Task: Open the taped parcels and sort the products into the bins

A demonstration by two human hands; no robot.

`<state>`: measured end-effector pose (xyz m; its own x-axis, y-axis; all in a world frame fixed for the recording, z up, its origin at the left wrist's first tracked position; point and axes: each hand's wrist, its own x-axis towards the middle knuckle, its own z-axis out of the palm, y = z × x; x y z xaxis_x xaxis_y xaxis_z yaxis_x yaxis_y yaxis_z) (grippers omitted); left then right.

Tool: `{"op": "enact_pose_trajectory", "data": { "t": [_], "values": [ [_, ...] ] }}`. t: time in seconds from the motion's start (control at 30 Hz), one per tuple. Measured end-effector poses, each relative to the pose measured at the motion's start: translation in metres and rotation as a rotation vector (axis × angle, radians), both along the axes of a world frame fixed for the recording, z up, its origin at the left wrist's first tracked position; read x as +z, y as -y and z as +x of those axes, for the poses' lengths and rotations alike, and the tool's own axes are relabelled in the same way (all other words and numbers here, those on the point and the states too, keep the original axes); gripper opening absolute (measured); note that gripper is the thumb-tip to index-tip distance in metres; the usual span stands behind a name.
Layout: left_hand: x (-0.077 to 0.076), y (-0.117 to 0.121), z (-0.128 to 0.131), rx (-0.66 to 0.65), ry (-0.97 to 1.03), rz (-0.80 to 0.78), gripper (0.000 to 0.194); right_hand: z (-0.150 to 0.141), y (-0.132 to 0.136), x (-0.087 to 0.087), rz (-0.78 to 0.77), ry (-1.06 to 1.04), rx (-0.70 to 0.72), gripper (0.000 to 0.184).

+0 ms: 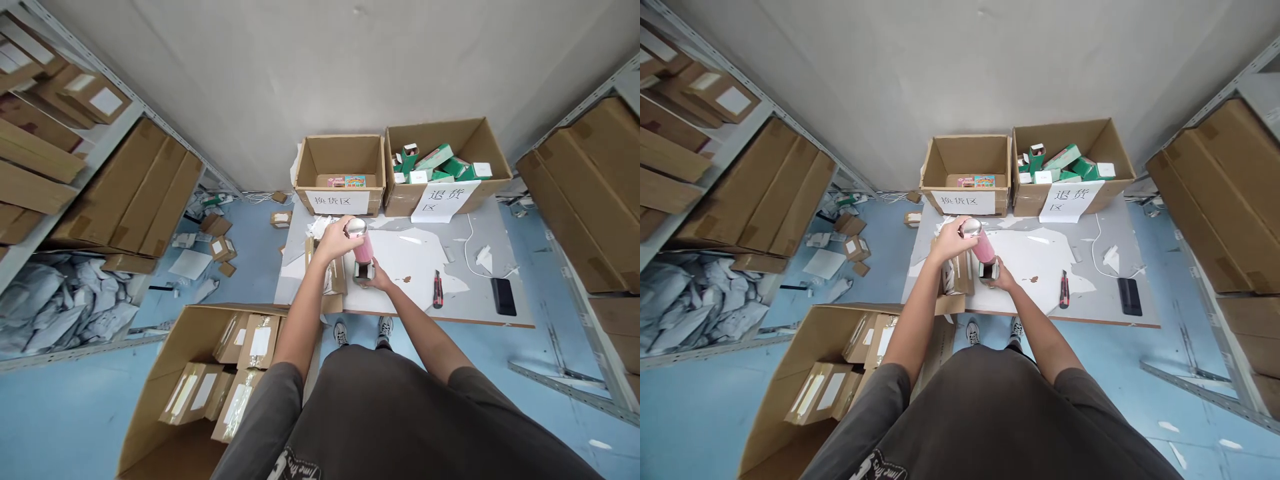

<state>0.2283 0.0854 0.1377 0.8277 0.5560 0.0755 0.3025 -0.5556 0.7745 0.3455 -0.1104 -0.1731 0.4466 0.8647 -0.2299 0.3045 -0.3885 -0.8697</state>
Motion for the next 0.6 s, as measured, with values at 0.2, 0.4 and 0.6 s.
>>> {"op": "enact_pose_trajectory", "data": {
  "t": [0.2,0.4,0.6],
  "values": [
    [0.013,-0.002,0.007,-0.034,0.007,-0.033,0.047,0.004,0.024,0.062,0.046,-0.103,-0.129,0.143],
    [0.032,0.003,0.025,-0.168,0.071,-0.099,0.041,0.013,0.021,0.17,0.352,-0.288,-0.137,0.103],
    [0.049,0.005,0.046,-0.311,0.243,-0.293,0.054,0.01,0.018,0.237,0.468,-0.521,-0.014,0.075]
  ]
}}
